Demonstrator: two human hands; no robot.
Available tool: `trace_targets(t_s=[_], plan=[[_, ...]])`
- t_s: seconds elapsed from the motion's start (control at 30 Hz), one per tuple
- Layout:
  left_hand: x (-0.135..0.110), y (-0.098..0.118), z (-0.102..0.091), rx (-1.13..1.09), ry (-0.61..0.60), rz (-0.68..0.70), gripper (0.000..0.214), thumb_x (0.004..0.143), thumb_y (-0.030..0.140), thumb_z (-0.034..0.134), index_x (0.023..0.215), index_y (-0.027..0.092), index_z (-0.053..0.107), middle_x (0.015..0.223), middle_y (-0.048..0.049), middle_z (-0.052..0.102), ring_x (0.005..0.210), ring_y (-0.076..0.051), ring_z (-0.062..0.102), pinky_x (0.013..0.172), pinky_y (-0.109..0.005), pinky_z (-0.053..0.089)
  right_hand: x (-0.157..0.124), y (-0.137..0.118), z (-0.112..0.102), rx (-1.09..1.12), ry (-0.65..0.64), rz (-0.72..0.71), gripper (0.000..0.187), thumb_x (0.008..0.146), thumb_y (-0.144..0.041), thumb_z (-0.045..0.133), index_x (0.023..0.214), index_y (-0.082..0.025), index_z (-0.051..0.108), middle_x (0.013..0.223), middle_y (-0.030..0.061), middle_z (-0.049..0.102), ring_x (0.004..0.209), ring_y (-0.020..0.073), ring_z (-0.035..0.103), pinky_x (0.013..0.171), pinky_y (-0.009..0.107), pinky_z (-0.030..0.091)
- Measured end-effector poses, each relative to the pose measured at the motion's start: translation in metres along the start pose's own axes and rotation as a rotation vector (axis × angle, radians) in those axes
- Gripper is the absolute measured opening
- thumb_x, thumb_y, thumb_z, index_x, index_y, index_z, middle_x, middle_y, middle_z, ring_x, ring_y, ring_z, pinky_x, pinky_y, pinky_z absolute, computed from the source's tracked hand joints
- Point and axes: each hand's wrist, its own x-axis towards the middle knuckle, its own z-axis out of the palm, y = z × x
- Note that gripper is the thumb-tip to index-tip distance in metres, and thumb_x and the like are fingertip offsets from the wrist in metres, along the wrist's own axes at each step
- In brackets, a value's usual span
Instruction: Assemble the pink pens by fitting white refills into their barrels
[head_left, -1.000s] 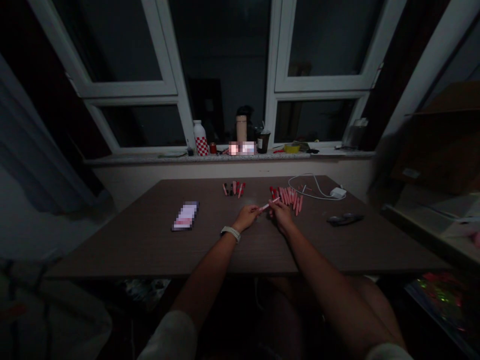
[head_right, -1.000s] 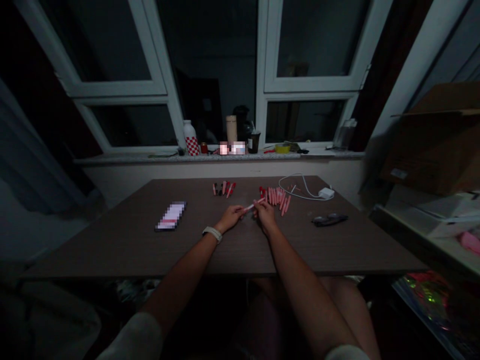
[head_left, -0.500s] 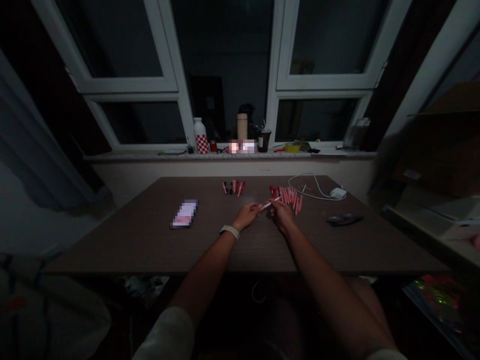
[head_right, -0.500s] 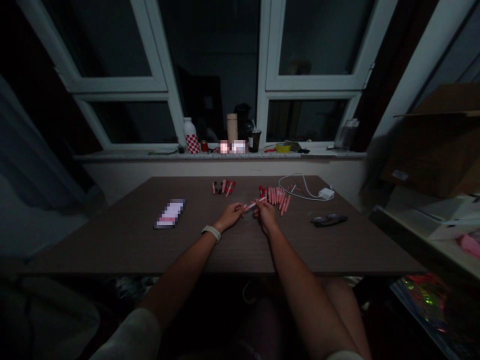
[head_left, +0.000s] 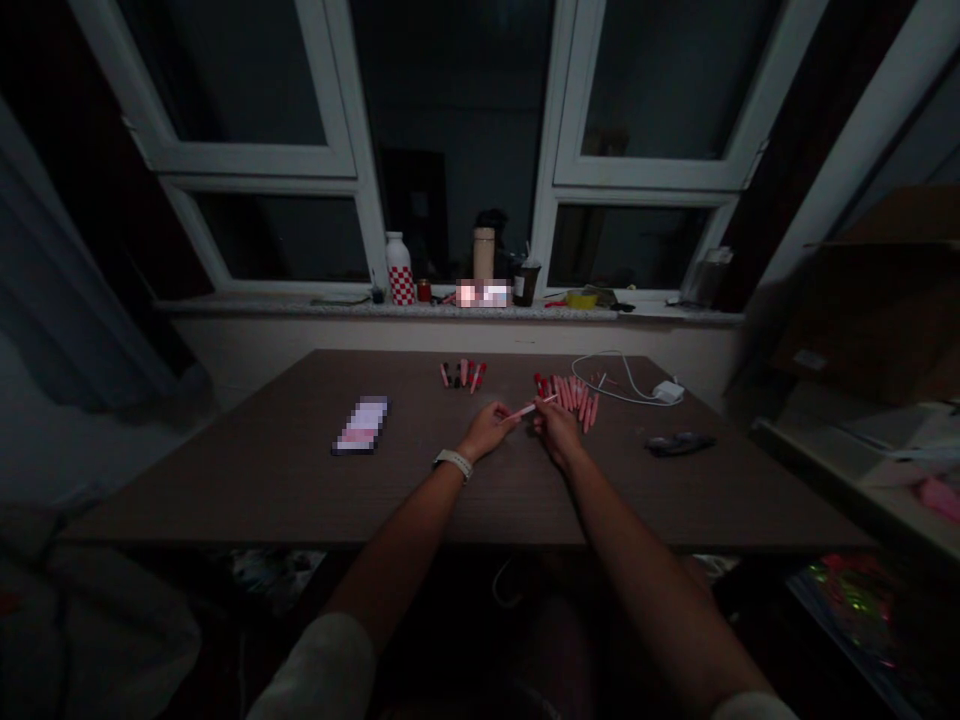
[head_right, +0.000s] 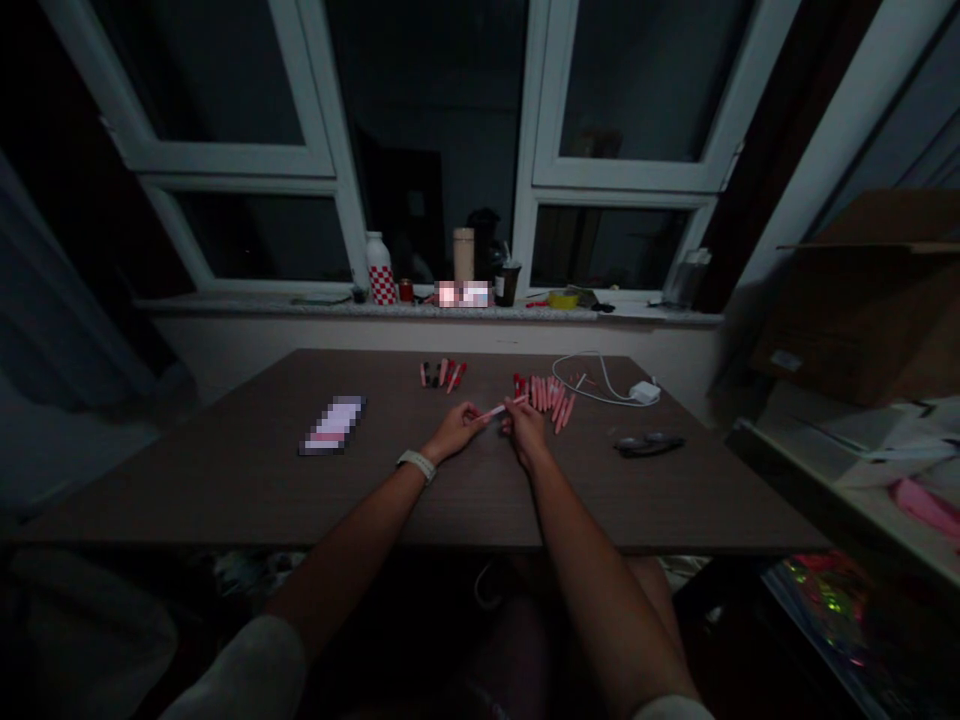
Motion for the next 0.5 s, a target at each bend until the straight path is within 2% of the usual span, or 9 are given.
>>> trace_targets(t_s=[0.3,0.5], plan=[[0.0017,-0.0026,0.0002,-0.019,0.033,0.009,0.021,0.078,0.03,0.068,0.086,0.016,0.055,0.08,-0.0007,0.061,0.075,-0.013,0.057,0.068,-0.023,0.044,0.004,0.0023,-0.0006,-0.001,0.003,0.0,0.036,0.061,-0.042,0.083,0.072,-0.015,0.063,0.047,-0.0056,0.056,0.038,0.0051,0.047,0.035,0.014,0.038],[0.0023,-0.0003,-0.0007,0.018,0.042,-0.005,0.022,0.08,0.035,0.065,0.078,0.015,0.056,0.075,-0.0006,0.06,0.071,-0.014,0.056,0.065,-0.023,0.042,0.0034,0.0005,0.0001,-0.002,0.02,-0.009,0.034,0.063,-0.042,0.082,0.071,-0.015,0.062,0.046,-0.0061,0.055,0.038,0.005,0.047,0.036,0.014,0.038]])
